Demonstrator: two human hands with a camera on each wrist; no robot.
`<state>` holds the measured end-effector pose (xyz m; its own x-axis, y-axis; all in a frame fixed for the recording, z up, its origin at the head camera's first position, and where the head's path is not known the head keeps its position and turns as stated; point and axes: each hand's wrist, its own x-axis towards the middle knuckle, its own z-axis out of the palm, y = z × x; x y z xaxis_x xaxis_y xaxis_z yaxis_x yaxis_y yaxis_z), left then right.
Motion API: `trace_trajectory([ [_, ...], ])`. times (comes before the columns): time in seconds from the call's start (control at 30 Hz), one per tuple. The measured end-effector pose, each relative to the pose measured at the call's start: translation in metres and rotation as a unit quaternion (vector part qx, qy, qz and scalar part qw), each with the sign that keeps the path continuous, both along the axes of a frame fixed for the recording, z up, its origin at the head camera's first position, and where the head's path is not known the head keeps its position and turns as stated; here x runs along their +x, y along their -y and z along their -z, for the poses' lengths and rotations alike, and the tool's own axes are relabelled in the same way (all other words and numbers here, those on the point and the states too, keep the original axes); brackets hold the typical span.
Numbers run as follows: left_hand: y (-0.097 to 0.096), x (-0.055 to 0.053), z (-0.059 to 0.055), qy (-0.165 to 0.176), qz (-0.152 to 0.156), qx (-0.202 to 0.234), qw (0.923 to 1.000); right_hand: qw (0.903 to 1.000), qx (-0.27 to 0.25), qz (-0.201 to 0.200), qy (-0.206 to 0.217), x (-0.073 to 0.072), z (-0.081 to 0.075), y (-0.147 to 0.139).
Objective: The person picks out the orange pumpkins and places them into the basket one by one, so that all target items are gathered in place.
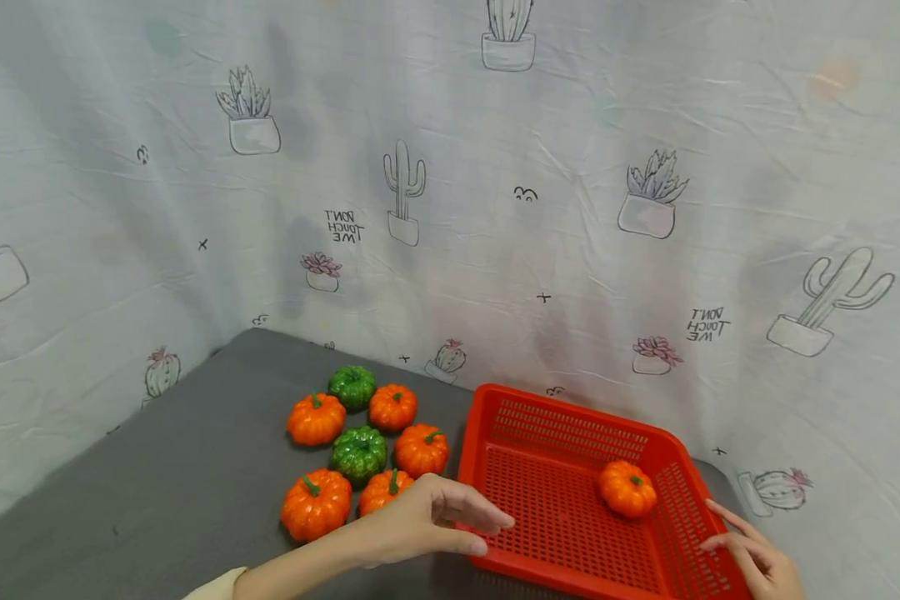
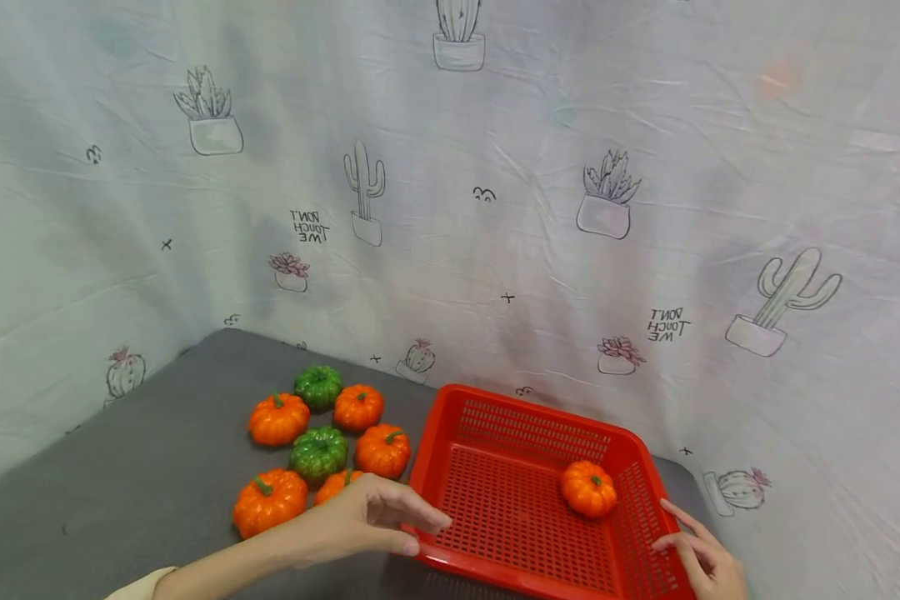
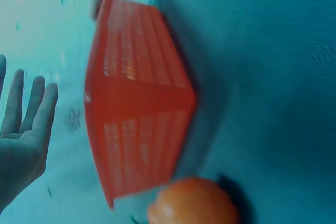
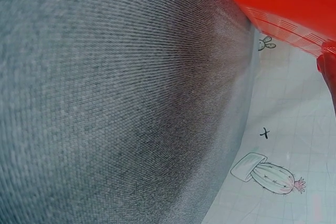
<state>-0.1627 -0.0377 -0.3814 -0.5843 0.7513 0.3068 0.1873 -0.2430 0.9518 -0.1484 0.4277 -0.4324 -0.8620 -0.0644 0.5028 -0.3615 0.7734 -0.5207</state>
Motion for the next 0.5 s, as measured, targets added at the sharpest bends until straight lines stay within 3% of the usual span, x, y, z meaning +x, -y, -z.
trace_trajectory([
  [0.2, 0.044, 0.01, 0.014, 0.014, -0.077, -0.007, 0.9969, 0.9999, 0.002, -0.013, -0.01, 0.0, 0.002, -0.002],
  [0.33, 0.075, 0.014, 0.023, 0.018, -0.109, 0.008, 0.9939, 0.9997, -0.003, -0.018, -0.018, 0.0, 0.002, -0.001],
  [0.4, 0.091, 0.014, 0.027, 0.005, -0.117, 0.015, 0.993, 0.9997, -0.005, -0.014, -0.017, 0.0, 0.002, 0.001],
  [0.5, 0.114, 0.013, 0.033, -0.011, -0.1, 0.035, 0.9943, 1.0, -0.003, 0.002, -0.008, 0.001, 0.002, 0.002],
])
